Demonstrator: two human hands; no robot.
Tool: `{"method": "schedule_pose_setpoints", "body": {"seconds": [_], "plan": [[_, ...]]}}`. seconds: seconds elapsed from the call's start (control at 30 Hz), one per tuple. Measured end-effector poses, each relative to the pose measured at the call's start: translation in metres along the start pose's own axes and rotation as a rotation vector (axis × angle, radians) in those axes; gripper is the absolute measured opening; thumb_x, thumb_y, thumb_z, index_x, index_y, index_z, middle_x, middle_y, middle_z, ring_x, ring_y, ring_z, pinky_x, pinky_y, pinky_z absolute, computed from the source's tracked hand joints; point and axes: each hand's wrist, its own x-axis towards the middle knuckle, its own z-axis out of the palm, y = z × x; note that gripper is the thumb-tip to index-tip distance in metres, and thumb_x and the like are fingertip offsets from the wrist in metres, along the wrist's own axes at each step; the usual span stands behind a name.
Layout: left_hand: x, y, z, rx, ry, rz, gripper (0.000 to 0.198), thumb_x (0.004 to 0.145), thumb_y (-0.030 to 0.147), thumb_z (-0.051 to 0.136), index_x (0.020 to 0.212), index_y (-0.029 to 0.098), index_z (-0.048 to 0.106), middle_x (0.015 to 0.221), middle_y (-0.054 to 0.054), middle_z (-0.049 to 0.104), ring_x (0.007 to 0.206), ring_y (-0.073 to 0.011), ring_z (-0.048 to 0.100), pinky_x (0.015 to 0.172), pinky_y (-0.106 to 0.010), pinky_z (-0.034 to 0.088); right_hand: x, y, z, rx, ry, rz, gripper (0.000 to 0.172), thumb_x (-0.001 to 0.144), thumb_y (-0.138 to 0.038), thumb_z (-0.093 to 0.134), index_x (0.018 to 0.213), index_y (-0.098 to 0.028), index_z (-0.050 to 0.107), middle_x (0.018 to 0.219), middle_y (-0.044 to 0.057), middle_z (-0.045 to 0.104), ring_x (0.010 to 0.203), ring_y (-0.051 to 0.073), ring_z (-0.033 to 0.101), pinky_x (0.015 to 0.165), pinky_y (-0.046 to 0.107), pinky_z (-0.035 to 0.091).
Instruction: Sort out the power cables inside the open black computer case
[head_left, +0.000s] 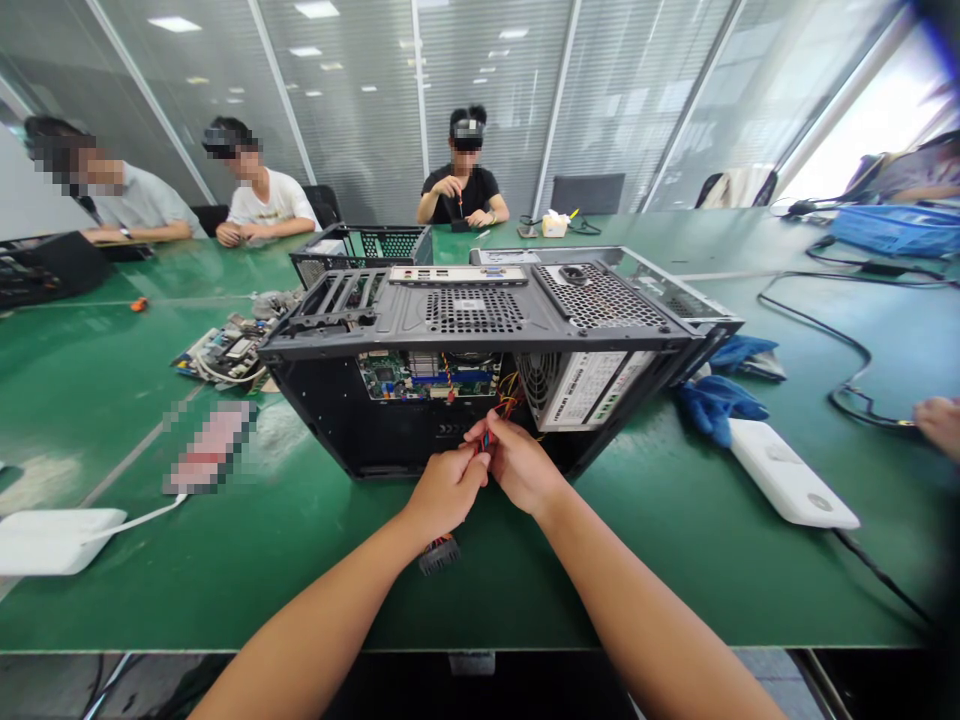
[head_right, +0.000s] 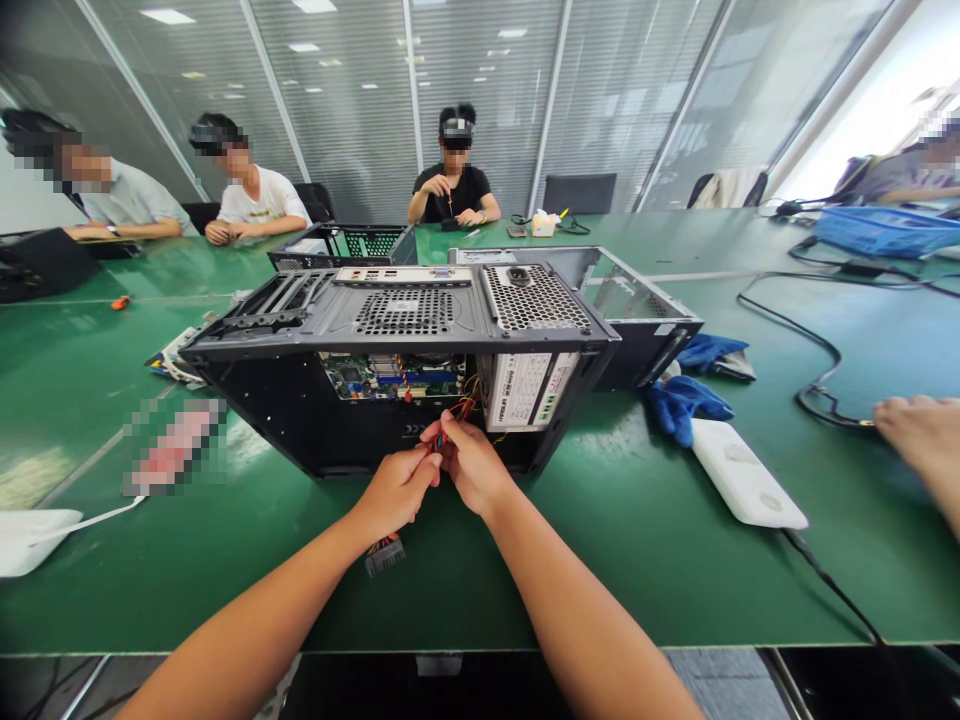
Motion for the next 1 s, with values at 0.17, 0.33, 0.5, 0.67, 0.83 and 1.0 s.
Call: {"method": "schedule_pose_setpoints", "body": {"seconds": [0.17, 0.33, 0.5, 0.67, 0.83, 1.0], "plan": [[0.0004, -0.0025, 0.0015, 0.290, 0.098, 0.082, 0.030, 0.094, 0.030, 0.040, 0.078, 0.018, 0.063, 0.069, -0.003, 0.066, 0.059, -0.0150, 0.059, 0.059, -0.025, 0.038, 0.0005, 0.0010, 0.0001, 0.016, 0.013, -0.014, 0.035, 0.073, -0.053, 0.073, 0.070, -0.019, 0.065, 0.077, 0.003, 0.068, 0.077, 0.017, 0.064, 0.067, 0.030, 0.049], [-0.0006, -0.0059, 0.0030, 0.467, 0.129, 0.042, 0.030, 0.094, 0.034, 0.040, 0.091, 0.018, 0.066, 0.079, -0.007, 0.070, 0.066, -0.0195, 0.064, 0.062, -0.027, 0.041, 0.0002, -0.0001, 0.0000, 0.005, 0.019, -0.022, 0.035, 0.072, -0.053, 0.073, 0.070, -0.019, 0.066, 0.074, 0.002, 0.067, 0.074, 0.017, 0.063, 0.070, 0.031, 0.049], [0.0006, -0.0047, 0.0010, 0.193, 0.051, 0.055, 0.033, 0.094, 0.031, 0.039, 0.076, 0.017, 0.062, 0.061, -0.003, 0.063, 0.054, -0.0149, 0.060, 0.054, -0.024, 0.039, -0.0001, -0.0003, -0.0001, -0.025, 0.026, -0.025, 0.035, 0.072, -0.053, 0.074, 0.069, -0.019, 0.066, 0.071, 0.002, 0.066, 0.062, 0.014, 0.060, 0.054, 0.027, 0.046], [0.0013, -0.0048, 0.0015, -0.129, -0.100, -0.105, 0.042, 0.096, 0.042, 0.031, 0.071, 0.017, 0.054, 0.040, 0.006, 0.044, 0.031, -0.0107, 0.044, 0.039, -0.021, 0.031, 0.0003, 0.0007, -0.0001, -0.031, 0.008, -0.025, 0.037, 0.072, -0.054, 0.073, 0.070, -0.018, 0.065, 0.069, 0.003, 0.065, 0.055, 0.014, 0.057, 0.044, 0.025, 0.041], [0.0021, -0.0046, 0.0011, 0.137, 0.029, 0.041, 0.034, 0.093, 0.032, 0.040, 0.069, 0.017, 0.058, 0.057, -0.001, 0.060, 0.051, -0.0133, 0.058, 0.054, -0.023, 0.039, 0.0011, 0.0009, 0.0003, -0.017, 0.014, -0.028, 0.037, 0.069, -0.054, 0.076, 0.067, -0.018, 0.065, 0.070, 0.002, 0.065, 0.065, 0.016, 0.062, 0.050, 0.027, 0.045], [0.0004, -0.0042, 0.0021, 0.467, 0.104, 0.042, 0.032, 0.095, 0.033, 0.039, 0.085, 0.018, 0.066, 0.077, -0.008, 0.070, 0.068, -0.0206, 0.066, 0.063, -0.028, 0.042, 0.0010, 0.0006, 0.0004, -0.015, 0.013, -0.028, 0.035, 0.071, -0.052, 0.075, 0.068, -0.019, 0.065, 0.070, 0.002, 0.065, 0.076, 0.018, 0.064, 0.068, 0.031, 0.048]]}}
